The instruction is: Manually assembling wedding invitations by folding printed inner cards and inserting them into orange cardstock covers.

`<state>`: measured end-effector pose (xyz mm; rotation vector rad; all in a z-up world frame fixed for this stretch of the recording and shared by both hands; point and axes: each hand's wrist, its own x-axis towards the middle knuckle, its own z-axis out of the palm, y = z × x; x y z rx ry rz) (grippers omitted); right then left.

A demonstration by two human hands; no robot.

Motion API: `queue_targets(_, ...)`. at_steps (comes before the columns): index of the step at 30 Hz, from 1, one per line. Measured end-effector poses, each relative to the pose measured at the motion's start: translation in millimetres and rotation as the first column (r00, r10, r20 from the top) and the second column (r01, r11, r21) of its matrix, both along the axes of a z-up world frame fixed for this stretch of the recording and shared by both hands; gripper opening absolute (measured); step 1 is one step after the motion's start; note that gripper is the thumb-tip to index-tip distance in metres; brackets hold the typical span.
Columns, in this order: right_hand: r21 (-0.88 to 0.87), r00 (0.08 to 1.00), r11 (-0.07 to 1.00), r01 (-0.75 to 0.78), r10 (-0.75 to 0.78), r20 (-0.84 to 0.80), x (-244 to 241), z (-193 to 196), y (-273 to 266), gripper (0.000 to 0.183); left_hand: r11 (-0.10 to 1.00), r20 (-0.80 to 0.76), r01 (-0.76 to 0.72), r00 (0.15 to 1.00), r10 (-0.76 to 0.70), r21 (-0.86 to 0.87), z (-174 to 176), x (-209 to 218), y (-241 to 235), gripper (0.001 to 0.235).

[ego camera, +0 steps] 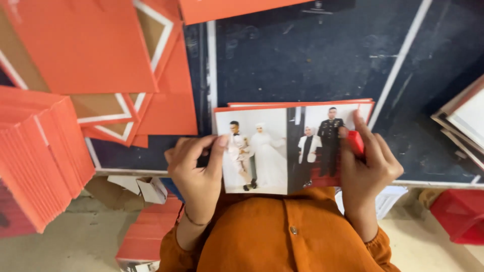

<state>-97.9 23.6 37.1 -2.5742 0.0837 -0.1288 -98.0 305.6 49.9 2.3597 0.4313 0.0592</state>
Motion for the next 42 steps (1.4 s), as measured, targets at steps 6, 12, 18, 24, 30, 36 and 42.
queue_targets(6, -0.031, 1.0, 0.999, -0.012, 0.012, 0.022, -2, -3, -4, 0.026, 1.0, -0.001, 0.01, 1.0, -0.01, -0.014, -3, 0, 2, 0.019)
queue_targets(12, 0.0, 0.999, 1.0, 0.0, 0.0, 0.032, -3, -4, -3, 0.025, 0.999, -0.047, 0.011, 0.999, -0.01, 0.033, -2, 3, 3, 0.022)
queue_targets(18, -0.076, 0.997, 0.997, -0.016, 0.021, 0.072, -6, -10, -6, 0.028, 0.998, -0.075, 0.032, 0.997, -0.028, 0.051, -2, 5, 5, 0.025)
queue_targets(24, -0.115, 0.982, 0.993, -0.006, 0.028, 0.189, -4, -25, -13, 0.027, 0.994, -0.048, 0.093, 0.995, -0.091, 0.057, -7, 5, 10, 0.019)
queue_targets(30, -0.153, 0.976, 0.986, 0.066, -0.031, 0.217, -4, -27, -8, 0.03, 0.996, -0.061, 0.054, 0.997, -0.049, 0.073, -15, -5, 6, 0.021)
queue_targets(36, -0.176, 0.979, 0.983, 0.044, -0.008, 0.202, -6, -31, -7, 0.031, 0.99, -0.02, 0.058, 0.998, -0.056, 0.125, -16, -7, 7, 0.022)
queue_targets(42, -0.196, 0.972, 0.98, 0.032, 0.016, 0.236, -9, -38, -13, 0.03, 0.988, 0.033, 0.066, 0.997, -0.072, 0.143, -19, -8, 6, 0.024)
